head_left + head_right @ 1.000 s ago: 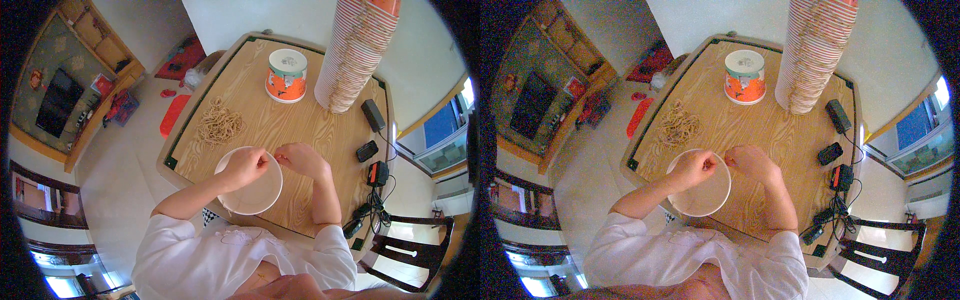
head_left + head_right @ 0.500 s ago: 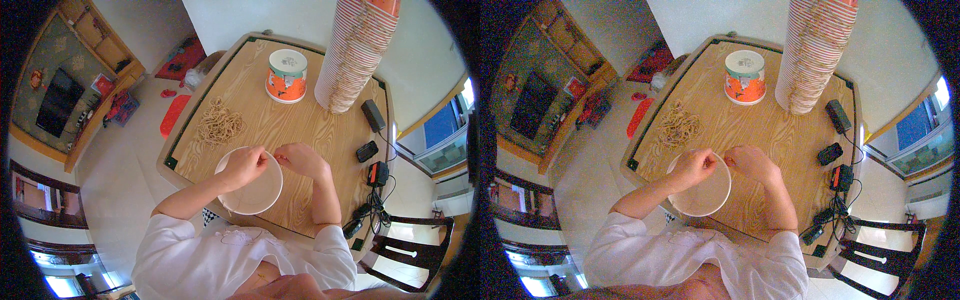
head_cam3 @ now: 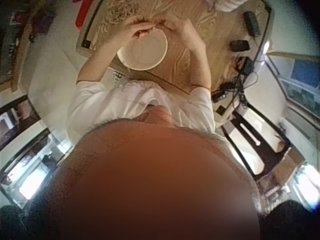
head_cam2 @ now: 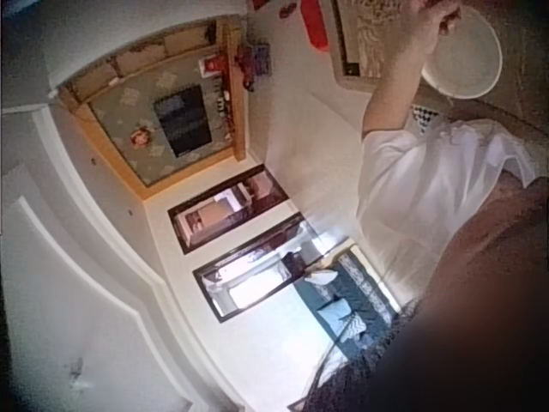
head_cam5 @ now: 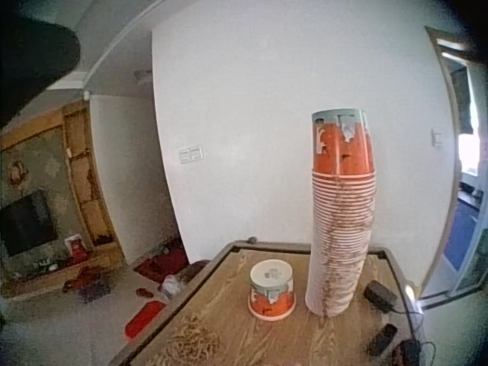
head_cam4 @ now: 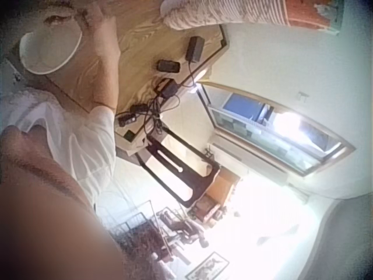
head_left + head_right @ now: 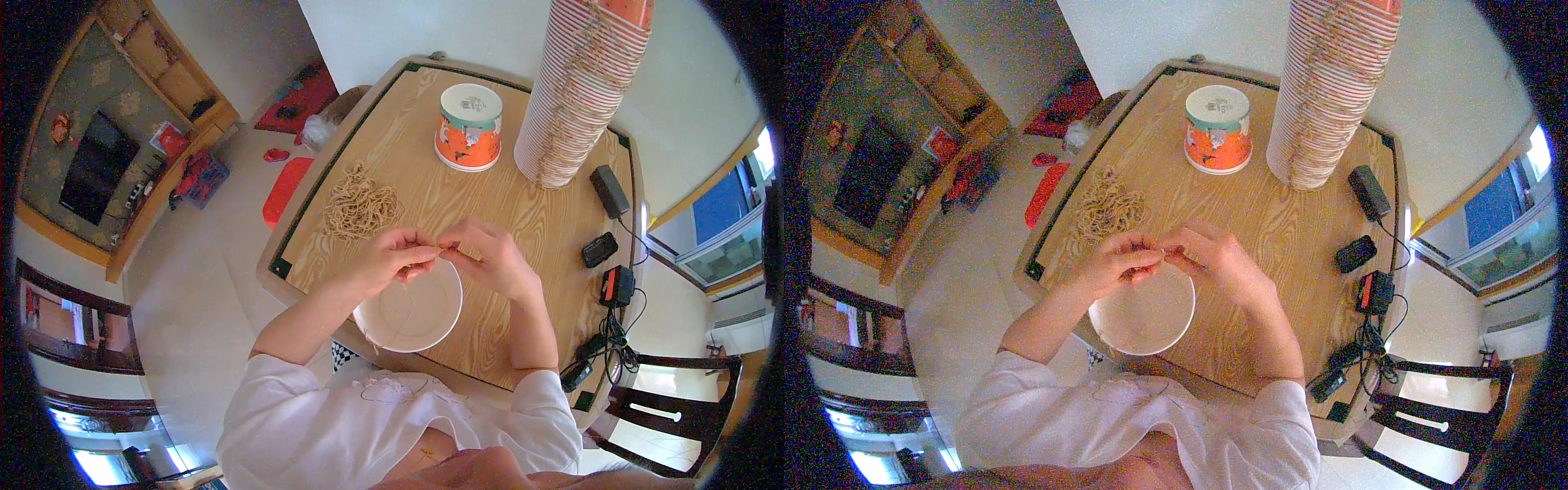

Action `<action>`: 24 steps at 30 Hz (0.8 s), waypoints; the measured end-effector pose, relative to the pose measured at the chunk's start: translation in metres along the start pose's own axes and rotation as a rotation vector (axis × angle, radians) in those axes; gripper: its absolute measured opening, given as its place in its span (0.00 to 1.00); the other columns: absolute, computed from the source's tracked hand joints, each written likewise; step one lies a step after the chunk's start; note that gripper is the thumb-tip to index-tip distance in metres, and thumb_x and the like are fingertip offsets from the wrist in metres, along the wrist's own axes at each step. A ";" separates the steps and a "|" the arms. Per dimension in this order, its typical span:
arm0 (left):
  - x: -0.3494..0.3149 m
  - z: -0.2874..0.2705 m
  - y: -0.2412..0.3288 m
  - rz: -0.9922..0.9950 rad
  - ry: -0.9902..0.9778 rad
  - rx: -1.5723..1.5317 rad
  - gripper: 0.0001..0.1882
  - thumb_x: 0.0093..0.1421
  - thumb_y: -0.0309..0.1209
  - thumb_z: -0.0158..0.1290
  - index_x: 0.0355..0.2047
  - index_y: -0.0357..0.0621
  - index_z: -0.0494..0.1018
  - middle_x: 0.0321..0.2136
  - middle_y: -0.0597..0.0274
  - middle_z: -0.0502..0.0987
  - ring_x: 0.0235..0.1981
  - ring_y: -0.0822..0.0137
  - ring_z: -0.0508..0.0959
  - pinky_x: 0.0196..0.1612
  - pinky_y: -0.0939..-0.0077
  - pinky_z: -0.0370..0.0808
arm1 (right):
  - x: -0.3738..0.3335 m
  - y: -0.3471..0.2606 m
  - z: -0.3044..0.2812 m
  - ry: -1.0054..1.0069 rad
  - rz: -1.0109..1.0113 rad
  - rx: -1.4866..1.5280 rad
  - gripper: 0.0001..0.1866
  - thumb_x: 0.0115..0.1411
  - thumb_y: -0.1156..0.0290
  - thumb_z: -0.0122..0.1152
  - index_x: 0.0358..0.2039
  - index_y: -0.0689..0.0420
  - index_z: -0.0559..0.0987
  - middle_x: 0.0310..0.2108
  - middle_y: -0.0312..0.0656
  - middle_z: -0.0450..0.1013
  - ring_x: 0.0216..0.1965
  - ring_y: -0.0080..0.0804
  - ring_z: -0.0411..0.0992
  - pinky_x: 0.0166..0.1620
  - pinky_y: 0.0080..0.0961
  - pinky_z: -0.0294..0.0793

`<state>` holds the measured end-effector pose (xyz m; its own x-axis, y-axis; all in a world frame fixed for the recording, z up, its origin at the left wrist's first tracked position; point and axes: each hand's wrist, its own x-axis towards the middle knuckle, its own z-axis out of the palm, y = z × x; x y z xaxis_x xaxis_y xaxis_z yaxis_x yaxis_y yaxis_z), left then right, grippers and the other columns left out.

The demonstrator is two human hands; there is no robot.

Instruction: The person is putting rubber bands around a stack of disposable cups.

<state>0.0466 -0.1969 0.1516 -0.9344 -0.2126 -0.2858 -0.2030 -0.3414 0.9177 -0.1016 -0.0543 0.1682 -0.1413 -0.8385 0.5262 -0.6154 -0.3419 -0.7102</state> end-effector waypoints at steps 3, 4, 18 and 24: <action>0.000 -0.001 -0.001 -0.015 -0.030 -0.060 0.08 0.58 0.33 0.54 0.31 0.42 0.70 0.22 0.69 0.72 0.17 0.82 0.64 0.16 0.89 0.56 | 0.000 0.005 0.002 0.033 -0.123 -0.083 0.07 0.46 0.79 0.63 0.29 0.60 0.77 0.28 0.40 0.73 0.31 0.34 0.73 0.33 0.26 0.73; 0.000 -0.001 -0.001 -0.018 -0.039 -0.075 0.08 0.58 0.33 0.54 0.31 0.42 0.70 0.21 0.69 0.71 0.17 0.82 0.64 0.16 0.89 0.56 | -0.001 0.005 0.001 0.032 -0.123 -0.083 0.07 0.46 0.79 0.63 0.29 0.60 0.77 0.28 0.40 0.73 0.31 0.34 0.73 0.33 0.26 0.73; -0.006 0.021 0.000 0.529 0.303 0.832 0.05 0.55 0.27 0.55 0.29 0.41 0.71 0.19 0.64 0.70 0.18 0.73 0.71 0.21 0.78 0.68 | -0.004 0.023 0.003 -0.093 0.014 -0.161 0.05 0.56 0.73 0.54 0.30 0.61 0.72 0.25 0.47 0.70 0.28 0.47 0.70 0.30 0.35 0.68; -0.004 0.022 -0.001 0.486 0.267 1.070 0.04 0.51 0.26 0.55 0.25 0.41 0.70 0.23 0.58 0.74 0.22 0.63 0.76 0.24 0.71 0.71 | -0.010 0.038 0.006 -0.241 0.286 -0.283 0.09 0.58 0.67 0.50 0.29 0.60 0.72 0.27 0.50 0.72 0.31 0.49 0.71 0.32 0.38 0.69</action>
<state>0.0440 -0.1758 0.1576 -0.9161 -0.3345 0.2211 -0.1047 0.7318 0.6734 -0.1188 -0.0612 0.1331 -0.1724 -0.9683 0.1807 -0.7698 0.0179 -0.6381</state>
